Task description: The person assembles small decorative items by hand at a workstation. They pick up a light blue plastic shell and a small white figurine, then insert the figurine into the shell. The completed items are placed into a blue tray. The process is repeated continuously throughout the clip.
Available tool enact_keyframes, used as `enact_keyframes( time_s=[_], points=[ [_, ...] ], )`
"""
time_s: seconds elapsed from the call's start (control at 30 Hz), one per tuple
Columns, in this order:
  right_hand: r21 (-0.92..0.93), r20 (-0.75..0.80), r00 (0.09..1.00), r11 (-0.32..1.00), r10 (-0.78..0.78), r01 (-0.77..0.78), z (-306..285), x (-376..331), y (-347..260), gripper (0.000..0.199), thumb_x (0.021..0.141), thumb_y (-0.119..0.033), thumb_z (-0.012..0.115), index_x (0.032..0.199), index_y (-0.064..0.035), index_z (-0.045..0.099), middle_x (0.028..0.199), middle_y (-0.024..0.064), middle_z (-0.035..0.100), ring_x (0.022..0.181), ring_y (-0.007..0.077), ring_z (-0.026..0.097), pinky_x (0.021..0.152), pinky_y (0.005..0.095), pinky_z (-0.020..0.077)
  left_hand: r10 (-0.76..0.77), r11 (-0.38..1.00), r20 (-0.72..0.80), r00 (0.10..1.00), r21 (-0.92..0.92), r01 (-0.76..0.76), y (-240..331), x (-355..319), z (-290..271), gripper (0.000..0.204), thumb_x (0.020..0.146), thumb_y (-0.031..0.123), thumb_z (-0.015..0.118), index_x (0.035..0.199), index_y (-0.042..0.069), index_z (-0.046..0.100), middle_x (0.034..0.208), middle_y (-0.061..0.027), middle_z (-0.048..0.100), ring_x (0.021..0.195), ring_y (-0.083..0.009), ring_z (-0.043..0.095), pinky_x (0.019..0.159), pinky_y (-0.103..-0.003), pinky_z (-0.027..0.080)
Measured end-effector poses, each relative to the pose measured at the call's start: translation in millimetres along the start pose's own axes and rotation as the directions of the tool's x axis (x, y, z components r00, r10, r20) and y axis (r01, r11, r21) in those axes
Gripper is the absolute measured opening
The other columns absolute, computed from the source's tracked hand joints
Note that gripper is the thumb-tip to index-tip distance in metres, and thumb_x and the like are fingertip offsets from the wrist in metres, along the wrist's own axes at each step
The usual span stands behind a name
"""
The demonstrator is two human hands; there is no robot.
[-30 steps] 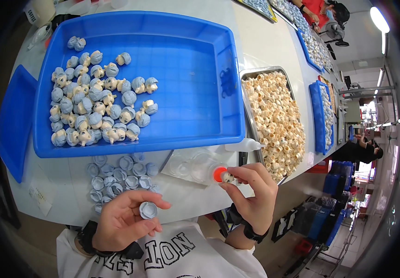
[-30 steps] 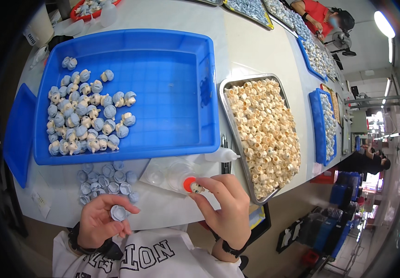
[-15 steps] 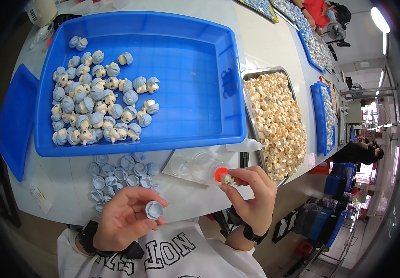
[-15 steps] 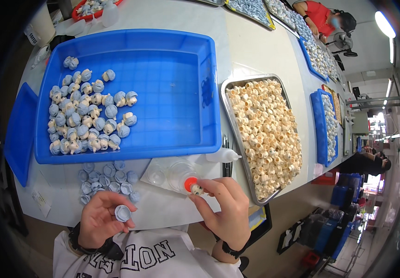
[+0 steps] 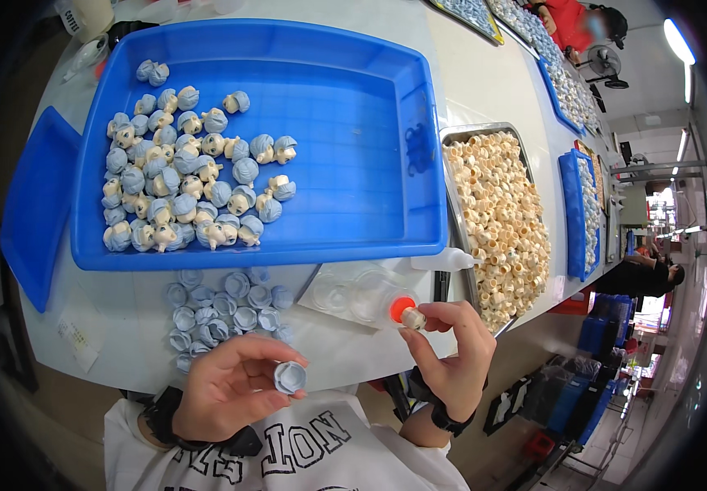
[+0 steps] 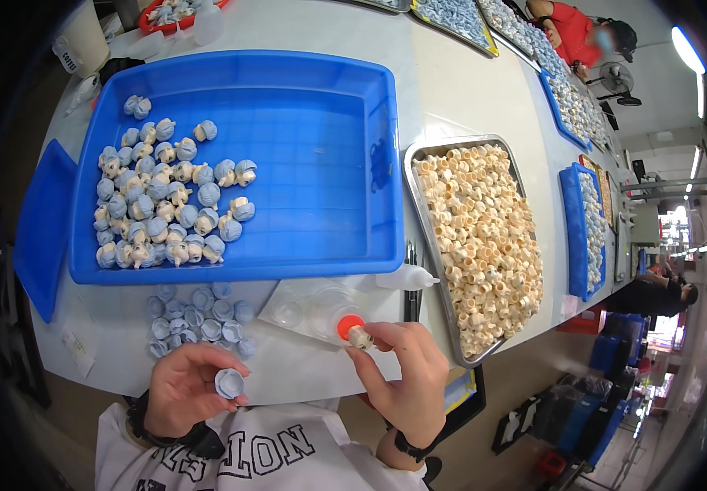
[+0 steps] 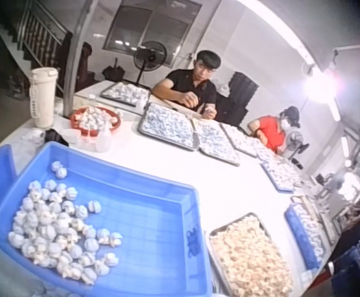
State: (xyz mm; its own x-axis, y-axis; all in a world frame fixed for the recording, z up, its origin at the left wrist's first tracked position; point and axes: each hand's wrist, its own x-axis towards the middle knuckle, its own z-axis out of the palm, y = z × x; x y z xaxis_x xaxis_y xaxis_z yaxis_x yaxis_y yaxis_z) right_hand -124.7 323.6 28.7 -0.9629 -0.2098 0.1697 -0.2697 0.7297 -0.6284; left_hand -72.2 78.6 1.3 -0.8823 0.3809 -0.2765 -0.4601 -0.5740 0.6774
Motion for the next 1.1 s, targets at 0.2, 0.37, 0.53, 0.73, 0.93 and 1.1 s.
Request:
enact_keyframes(
  time_s=[0.2, 0.37, 0.53, 0.73, 0.93, 1.1],
  points=[
    [-0.003, -0.034, 0.999, 1.000, 0.005, -0.005, 2, -4, 1, 0.026, 0.063, 0.000, 0.071, 0.086, -0.0004, 0.058, 0.074, 0.0093, 0.059, 0.061, 0.0186, 0.055, 0.054, 0.0278, 0.0441, 0.020, 1.000, 0.012, 1.000, -0.019, -0.019, -3, 0, -2, 0.035, 0.078, -0.009, 0.056, 0.110, -0.007, 0.045, 0.109, -0.0158, 0.050, 0.095, -0.0191, 0.057, 0.085, -0.033, 0.049],
    [0.015, -0.047, 0.998, 0.999, 0.033, -0.033, 2, -8, 3, 0.025, 0.064, 0.000, 0.071, 0.085, 0.0003, 0.058, 0.074, 0.0099, 0.060, 0.063, 0.0195, 0.057, 0.055, 0.0281, 0.0452, 0.057, 0.998, 0.013, 0.998, 0.019, -0.058, -5, 3, -1, 0.033, 0.076, -0.009, 0.058, 0.108, -0.006, 0.048, 0.107, -0.0138, 0.049, 0.096, -0.0188, 0.056, 0.083, -0.030, 0.048],
    [0.066, -0.091, 0.995, 0.998, 0.026, -0.020, 1, -12, 2, 0.025, 0.063, 0.003, 0.068, 0.085, 0.0012, 0.058, 0.076, 0.0109, 0.061, 0.065, 0.0201, 0.059, 0.058, 0.0279, 0.0466, 0.077, 0.993, 0.026, 0.997, 0.093, -0.079, -7, 1, -4, 0.034, 0.076, -0.007, 0.060, 0.109, -0.005, 0.050, 0.105, -0.0118, 0.049, 0.091, -0.0163, 0.055, 0.079, -0.028, 0.047],
    [0.507, 0.023, 0.988, 0.853, -0.156, 0.123, 7, -19, -24, 0.031, 0.058, 0.005, 0.069, 0.089, 0.0023, 0.061, 0.079, 0.0114, 0.064, 0.064, 0.0200, 0.060, 0.057, 0.0264, 0.0481, 0.075, 0.993, 0.080, 0.994, 0.087, -0.082, -9, 4, -1, 0.034, 0.077, -0.004, 0.062, 0.109, -0.004, 0.051, 0.105, -0.0109, 0.048, 0.091, -0.0152, 0.053, 0.076, -0.027, 0.046],
    [0.538, 0.116, 0.937, 0.814, -0.329, 0.219, 27, -10, -34, 0.035, 0.058, 0.003, 0.074, 0.091, 0.0050, 0.060, 0.075, 0.0136, 0.064, 0.062, 0.0201, 0.061, 0.054, 0.0252, 0.0471, 0.078, 0.989, 0.102, 0.992, 0.117, -0.090, -9, 2, -2, 0.034, 0.077, -0.004, 0.062, 0.110, -0.003, 0.051, 0.106, -0.0106, 0.047, 0.093, -0.0149, 0.051, 0.075, -0.026, 0.045],
    [0.517, 0.169, 0.926, 0.831, -0.337, 0.208, 30, -5, -37, 0.035, 0.058, 0.001, 0.075, 0.090, 0.0041, 0.061, 0.074, 0.0124, 0.064, 0.059, 0.0181, 0.059, 0.052, 0.0250, 0.0450, 0.071, 0.987, 0.113, 0.991, 0.138, -0.086, -8, 2, -3, 0.034, 0.077, -0.004, 0.062, 0.109, -0.003, 0.052, 0.107, -0.0110, 0.047, 0.093, -0.0152, 0.052, 0.076, -0.026, 0.046]
  ],
)
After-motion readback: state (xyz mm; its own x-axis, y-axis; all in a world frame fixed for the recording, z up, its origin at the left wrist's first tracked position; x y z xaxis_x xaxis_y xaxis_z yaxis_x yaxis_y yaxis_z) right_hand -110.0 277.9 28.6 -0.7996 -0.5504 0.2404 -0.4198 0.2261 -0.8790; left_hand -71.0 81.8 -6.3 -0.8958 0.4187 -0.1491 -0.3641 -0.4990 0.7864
